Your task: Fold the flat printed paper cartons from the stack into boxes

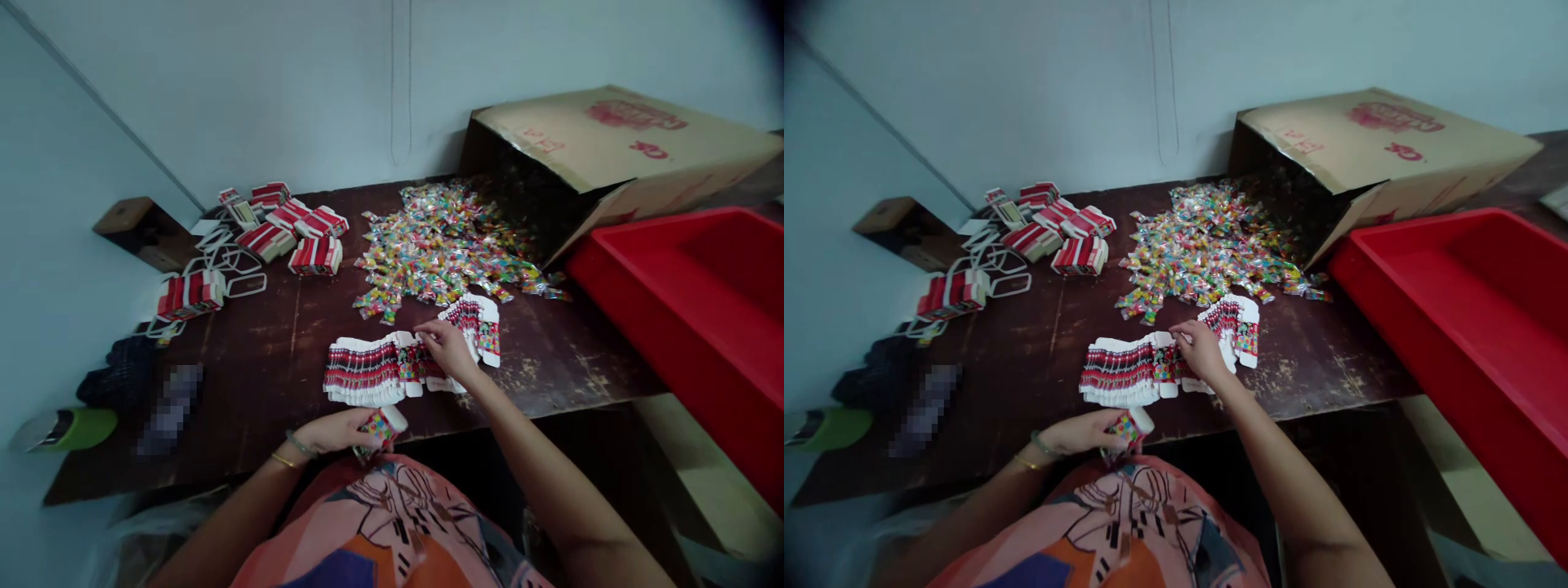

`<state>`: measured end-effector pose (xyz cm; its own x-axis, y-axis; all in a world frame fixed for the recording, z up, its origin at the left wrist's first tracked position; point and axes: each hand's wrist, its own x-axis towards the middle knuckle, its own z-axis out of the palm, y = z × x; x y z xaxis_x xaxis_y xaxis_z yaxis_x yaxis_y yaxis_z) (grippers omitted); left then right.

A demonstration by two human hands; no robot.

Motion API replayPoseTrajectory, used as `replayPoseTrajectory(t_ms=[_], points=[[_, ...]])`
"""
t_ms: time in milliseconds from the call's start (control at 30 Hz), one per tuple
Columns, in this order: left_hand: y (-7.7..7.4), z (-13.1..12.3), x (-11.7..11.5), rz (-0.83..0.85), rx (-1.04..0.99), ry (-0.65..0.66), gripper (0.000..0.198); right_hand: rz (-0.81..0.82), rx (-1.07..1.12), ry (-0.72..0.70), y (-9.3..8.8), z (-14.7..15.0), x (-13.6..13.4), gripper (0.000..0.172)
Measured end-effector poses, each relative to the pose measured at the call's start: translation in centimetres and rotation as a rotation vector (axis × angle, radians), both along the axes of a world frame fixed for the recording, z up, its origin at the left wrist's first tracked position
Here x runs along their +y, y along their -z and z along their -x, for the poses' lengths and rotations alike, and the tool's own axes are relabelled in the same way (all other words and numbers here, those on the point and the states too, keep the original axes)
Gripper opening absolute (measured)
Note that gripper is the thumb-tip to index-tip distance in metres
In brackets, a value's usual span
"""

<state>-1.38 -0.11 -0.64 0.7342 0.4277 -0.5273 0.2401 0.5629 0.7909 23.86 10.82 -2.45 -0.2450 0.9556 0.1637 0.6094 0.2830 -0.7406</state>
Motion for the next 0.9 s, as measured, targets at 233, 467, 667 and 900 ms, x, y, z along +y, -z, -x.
replayPoseTrajectory(t_ms=[233,467,667,900], points=[[0.2,-1.7,-0.1,0.171,-0.114,-0.491,0.028,0.001,-0.205,-0.088,1.7,7.7,5.9,0.031],[0.0,-1.2,-0.4,0.086,-0.023,-0.591,0.028,0.001,-0.261,-0.083,0.2,6.9,5.7,0.027],[0.2,-1.9,0.4,0.128,-0.021,-0.532,0.035,0.031,-0.304,-0.148,0.4,6.6,5.2,0.023],[-0.6,-3.2,0.5,0.089,-0.053,-0.506,0.032,0.079,-0.353,-0.071,2.0,10.8,6.7,0.03]])
